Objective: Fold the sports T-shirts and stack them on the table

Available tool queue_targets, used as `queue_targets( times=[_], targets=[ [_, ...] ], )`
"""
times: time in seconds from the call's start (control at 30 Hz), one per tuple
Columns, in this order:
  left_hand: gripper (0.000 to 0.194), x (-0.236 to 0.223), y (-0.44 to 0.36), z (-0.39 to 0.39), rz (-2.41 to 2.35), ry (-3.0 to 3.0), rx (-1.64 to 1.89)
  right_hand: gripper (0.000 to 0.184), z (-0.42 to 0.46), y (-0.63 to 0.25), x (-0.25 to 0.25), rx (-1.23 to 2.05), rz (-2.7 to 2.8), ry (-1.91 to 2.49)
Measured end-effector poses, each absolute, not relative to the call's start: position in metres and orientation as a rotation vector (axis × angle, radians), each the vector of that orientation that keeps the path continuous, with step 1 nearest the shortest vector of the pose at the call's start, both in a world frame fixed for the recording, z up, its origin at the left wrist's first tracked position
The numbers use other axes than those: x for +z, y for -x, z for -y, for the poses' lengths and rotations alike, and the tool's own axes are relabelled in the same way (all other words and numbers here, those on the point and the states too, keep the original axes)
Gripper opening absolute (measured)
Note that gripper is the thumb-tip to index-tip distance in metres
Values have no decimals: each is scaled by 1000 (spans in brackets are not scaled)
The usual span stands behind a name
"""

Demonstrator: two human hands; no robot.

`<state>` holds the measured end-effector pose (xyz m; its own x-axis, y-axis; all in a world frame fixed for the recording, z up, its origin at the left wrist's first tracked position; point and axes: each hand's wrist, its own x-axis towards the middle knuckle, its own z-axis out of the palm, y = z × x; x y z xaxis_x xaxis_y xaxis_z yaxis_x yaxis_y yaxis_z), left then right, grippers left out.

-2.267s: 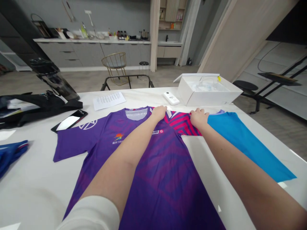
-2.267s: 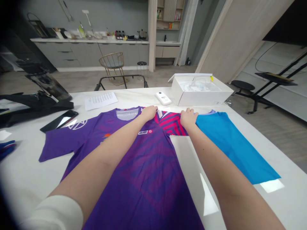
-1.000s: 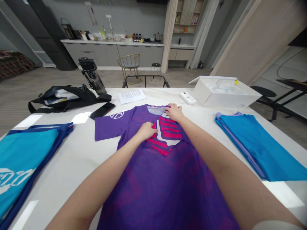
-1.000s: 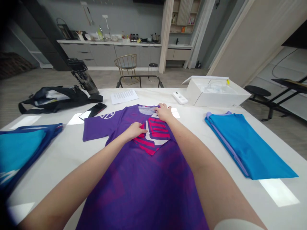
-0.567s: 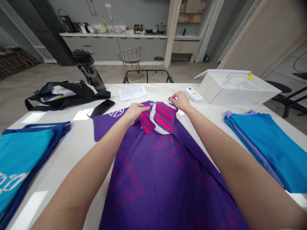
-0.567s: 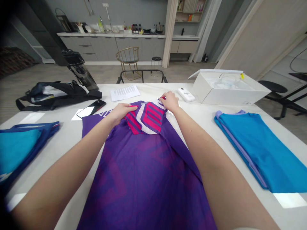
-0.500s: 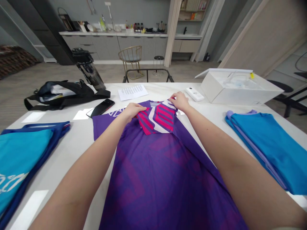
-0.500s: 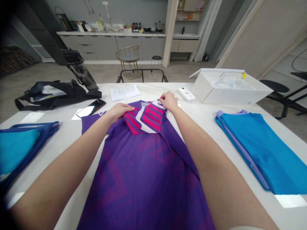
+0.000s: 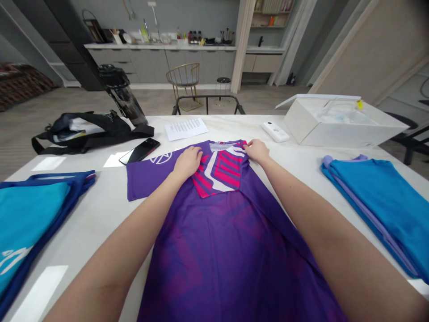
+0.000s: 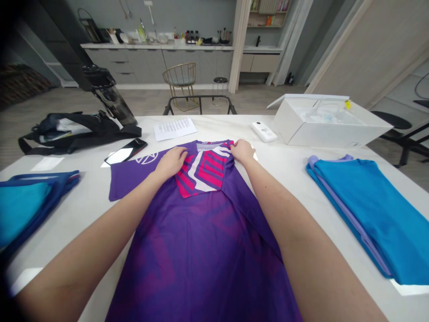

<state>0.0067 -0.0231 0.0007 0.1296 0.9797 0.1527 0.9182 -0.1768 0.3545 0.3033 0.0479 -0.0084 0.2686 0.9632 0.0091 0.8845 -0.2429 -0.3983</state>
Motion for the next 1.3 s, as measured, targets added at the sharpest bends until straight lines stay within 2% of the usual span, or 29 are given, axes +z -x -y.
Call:
queue_targets(
  times=[0.1, 0.3, 0.5, 0.67, 0.8, 0.97, 1.3],
  targets=[
    [58, -6, -12, 9, -1877, -2178, 346, 27, -59, -300, -12, 326, 1713, 2103],
    [73, -15, -11, -6, -2038, -2011, 249, 28, -86, -294, -21, 193, 1778, 1950],
    [70, -14, -13, 22, -2033, -2249, 390, 33, -61, -300, -22, 159, 1718, 1833],
    [61, -3, -38, 90, -1657, -2602, 350, 22, 22, -314, -3, 247, 1965, 1631],
    [48, 3, -55, 137, -1488, -2699, 285, 23, 113, -322, 12, 326, 2178, 1589],
    [31, 8, -62, 166, -1612, -2725, 193, 30, 223, -335, 24, 150, 2241, 1852],
    [37, 5, -61, 175, -1939, -2664, 189, 26, 373, -393, 23, -191, 2125, 2296]
  ],
)
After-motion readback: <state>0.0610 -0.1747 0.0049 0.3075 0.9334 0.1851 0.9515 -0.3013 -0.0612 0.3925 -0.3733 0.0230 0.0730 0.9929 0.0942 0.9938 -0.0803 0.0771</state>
